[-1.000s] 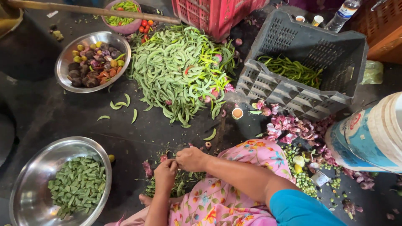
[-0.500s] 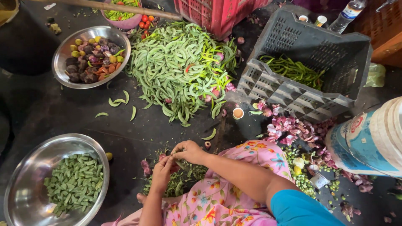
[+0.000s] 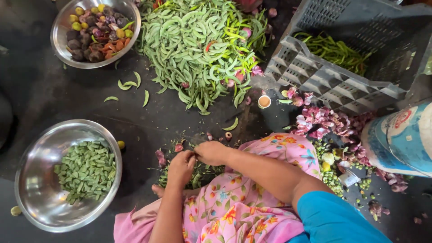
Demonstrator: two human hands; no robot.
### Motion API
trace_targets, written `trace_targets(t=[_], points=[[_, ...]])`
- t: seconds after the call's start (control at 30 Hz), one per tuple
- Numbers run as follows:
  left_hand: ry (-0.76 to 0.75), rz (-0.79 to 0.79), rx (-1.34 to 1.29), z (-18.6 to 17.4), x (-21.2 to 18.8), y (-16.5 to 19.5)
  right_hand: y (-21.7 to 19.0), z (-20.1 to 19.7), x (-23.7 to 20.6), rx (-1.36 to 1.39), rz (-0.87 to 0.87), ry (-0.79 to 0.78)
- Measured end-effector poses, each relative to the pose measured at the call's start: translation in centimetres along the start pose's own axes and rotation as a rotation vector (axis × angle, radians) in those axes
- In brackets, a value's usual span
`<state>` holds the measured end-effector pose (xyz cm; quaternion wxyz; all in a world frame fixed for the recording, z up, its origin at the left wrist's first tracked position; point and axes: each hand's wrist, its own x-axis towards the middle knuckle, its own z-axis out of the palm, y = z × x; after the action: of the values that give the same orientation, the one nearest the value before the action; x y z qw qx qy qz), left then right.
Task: The person sits on the floor and sorts through a pile of green vegetables, picking out unwanted parts and placing them into a metal bowl. The person handles the vegetables by hand, separating them into different piles.
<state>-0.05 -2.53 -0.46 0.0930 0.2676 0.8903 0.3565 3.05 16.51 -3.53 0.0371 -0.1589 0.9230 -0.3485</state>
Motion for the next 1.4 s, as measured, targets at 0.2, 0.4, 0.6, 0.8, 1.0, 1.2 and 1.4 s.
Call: trace_targets(t=[0.2, 0.4, 0.6, 0.8, 1.0, 1.2, 1.4], points=[[-0.165, -0.335, -0.457, 1.2, 0.0, -2.8, -1.2, -1.0, -0.1, -0.107, -0.228, 0.097], [-0.058, -0.560, -0.986, 2.6, 0.6, -4.7, 0.2, -1.5, 0.2, 0.483, 0.080, 0.243], [-0.010, -0.467, -1.007, 3.0, 0.9, -4.3, 2.9, -0.4, 1.6, 0.890, 0.254, 0.016], [-0.097, -0.515, -0.856, 2.1, 1.0, -3.8, 1.4, -0.8, 1.1, 0.296, -0.003, 0.078], [-0.011, -0.059, -0.181, 1.2, 0.3, -1.3, -0.3, -1.8, 0.2, -0.156, -0.051, 0.027], [-0.028, -0.169, -0.334, 1.7, -0.3, -2.6, -1.4, -2.4, -0.1, -0.075, -0.184, -0.001], [-0.041, -0.542, -0.883, 2.2, 1.2, -5.2, -0.8, -3.2, 0.7, 0.243, -0.055, 0.187]])
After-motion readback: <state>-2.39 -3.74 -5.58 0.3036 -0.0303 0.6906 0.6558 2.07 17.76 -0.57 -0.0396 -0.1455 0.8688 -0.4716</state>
